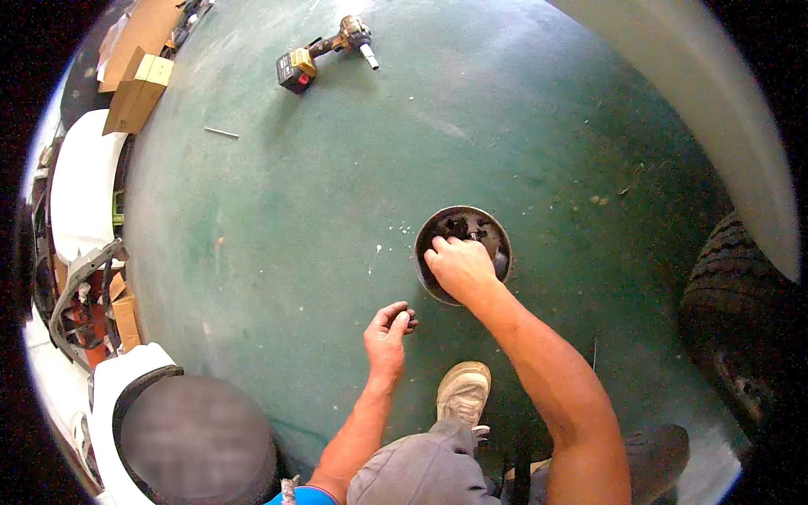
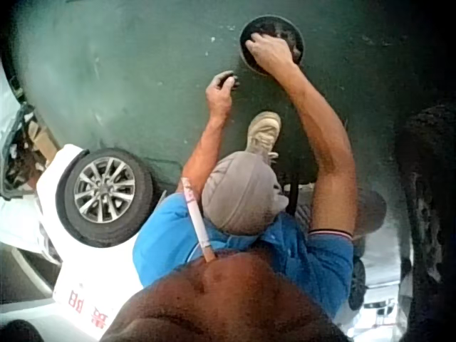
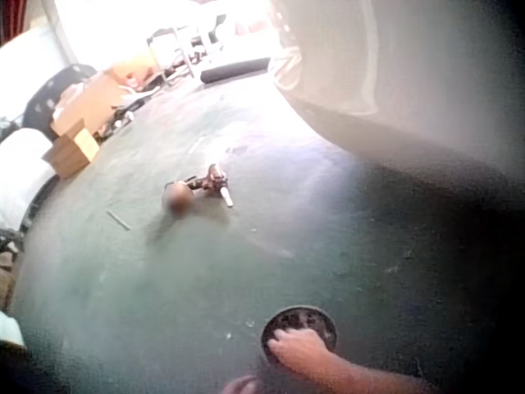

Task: The person installs a white front bumper onto a white car with red stripes. They align the bumper, insert and tighten multiple fasteners using a screwdriver, and press the panel to secure it.

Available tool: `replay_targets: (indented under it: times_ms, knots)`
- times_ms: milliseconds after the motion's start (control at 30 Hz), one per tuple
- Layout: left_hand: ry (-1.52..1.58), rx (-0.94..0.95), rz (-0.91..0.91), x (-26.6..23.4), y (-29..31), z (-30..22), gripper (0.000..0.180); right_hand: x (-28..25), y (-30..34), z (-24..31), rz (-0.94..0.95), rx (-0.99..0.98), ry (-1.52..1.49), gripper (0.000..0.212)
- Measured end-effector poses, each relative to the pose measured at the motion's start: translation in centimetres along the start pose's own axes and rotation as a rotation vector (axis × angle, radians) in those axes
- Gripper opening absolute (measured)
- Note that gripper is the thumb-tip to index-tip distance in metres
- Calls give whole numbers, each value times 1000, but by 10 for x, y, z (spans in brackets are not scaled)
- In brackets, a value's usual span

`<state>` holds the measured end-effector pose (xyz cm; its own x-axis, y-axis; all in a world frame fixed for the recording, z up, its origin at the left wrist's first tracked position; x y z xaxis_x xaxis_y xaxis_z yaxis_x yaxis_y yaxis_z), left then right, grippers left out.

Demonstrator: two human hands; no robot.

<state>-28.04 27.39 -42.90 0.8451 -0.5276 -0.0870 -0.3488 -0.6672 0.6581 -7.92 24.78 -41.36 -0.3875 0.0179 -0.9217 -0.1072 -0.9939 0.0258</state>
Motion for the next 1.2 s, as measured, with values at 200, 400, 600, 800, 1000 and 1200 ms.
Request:
replay_targets:
  times_ms: [200, 400, 600, 800, 1000, 1200]
  knots:
    - [66, 95, 27, 4, 1, -22, 28, -46, 16, 8, -257, 171, -326, 14]
    - [199, 165, 419, 58, 27, -100, 37, -73, 73, 17, -421, 509, -1445, 28]
    - [173, 227, 594, 77, 38, -113, 27, -92, 97, 22, -587, 484, -1547, 26]
    - [89, 174, 562, 90, 50, -118, 18, -100, 118, 22, -575, 499, -1556, 22]
    - [-34, 326, 590, 105, 67, -138, 19, -113, 135, 17, -657, 514, -1633, 20]
    - [-97, 413, 635, 139, 111, -174, 21, -139, 164, 11, -831, 352, -1784, 23]
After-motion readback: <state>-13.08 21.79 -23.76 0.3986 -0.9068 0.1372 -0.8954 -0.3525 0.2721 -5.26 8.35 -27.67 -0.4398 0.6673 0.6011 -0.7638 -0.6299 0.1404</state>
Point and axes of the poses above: each hand's wrist, its own y-axis away from the middle knuckle, its own x-axis out of the palm, z = x × y, the point moved 6 cm from there along -y, towards the middle knuckle, and after that the axes turned 8 degrees about -x, right-handed, at the moved point
